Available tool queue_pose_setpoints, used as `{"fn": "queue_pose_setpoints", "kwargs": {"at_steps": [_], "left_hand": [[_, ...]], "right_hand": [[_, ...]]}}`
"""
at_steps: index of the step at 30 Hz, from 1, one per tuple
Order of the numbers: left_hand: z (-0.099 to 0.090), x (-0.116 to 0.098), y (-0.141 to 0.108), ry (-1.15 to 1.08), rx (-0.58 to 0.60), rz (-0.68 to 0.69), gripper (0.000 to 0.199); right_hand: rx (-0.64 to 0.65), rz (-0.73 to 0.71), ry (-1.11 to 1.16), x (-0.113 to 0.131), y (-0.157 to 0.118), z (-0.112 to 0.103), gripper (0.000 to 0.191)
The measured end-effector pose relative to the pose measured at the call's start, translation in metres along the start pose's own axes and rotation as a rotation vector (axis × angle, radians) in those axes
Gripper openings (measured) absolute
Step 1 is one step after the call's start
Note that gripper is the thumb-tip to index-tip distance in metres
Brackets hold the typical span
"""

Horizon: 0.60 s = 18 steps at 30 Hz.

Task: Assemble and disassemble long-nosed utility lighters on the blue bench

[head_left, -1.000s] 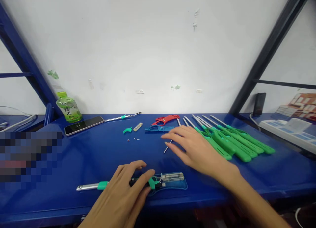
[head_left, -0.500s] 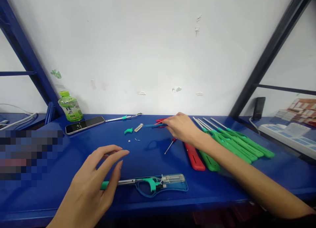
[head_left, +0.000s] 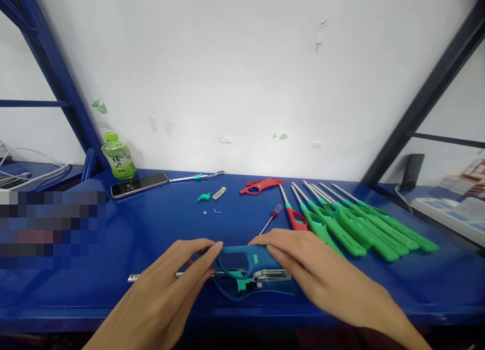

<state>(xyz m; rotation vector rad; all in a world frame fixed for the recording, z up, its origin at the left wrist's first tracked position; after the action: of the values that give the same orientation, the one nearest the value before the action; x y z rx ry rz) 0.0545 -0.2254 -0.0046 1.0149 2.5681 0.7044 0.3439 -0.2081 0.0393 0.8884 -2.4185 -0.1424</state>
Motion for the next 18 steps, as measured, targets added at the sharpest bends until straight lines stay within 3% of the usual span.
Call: {"fn": "queue_pose_setpoints", "kwargs": {"at_steps": [5, 9, 14, 18], "left_hand": [[0.0, 0.003, 0.0, -0.04, 0.031, 0.022, 0.078], [0.0, 0.004, 0.007, 0.013, -0.001, 0.058, 0.069], [0.0, -0.002, 0.016, 0.113, -0.031, 0.136, 0.06], [0.005, -0.004, 0.017, 0.12, -0.01, 0.139, 0.052]], "right_hand": [[-0.057, 0.066, 0.09, -0.005, -0.009, 0.01, 0.031], [-0.128, 0.033, 0.038, -0.003, -0.018, 0.019, 0.031], [-0.269, -0.136, -0.112, -0.007, -0.022, 0.029, 0.03], [-0.285, -0.139, -0.134, -0.012, -0.022, 0.036, 0.026]]}}
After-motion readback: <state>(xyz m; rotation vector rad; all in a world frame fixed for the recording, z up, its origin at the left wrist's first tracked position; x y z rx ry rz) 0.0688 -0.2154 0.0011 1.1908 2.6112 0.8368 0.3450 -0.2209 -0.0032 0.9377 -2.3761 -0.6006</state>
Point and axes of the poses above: each hand's wrist, its own y-axis towards the middle knuckle, its own z-axis out of the palm, x = y × z, the point moved 2 cm from there along y, towards the middle knuckle
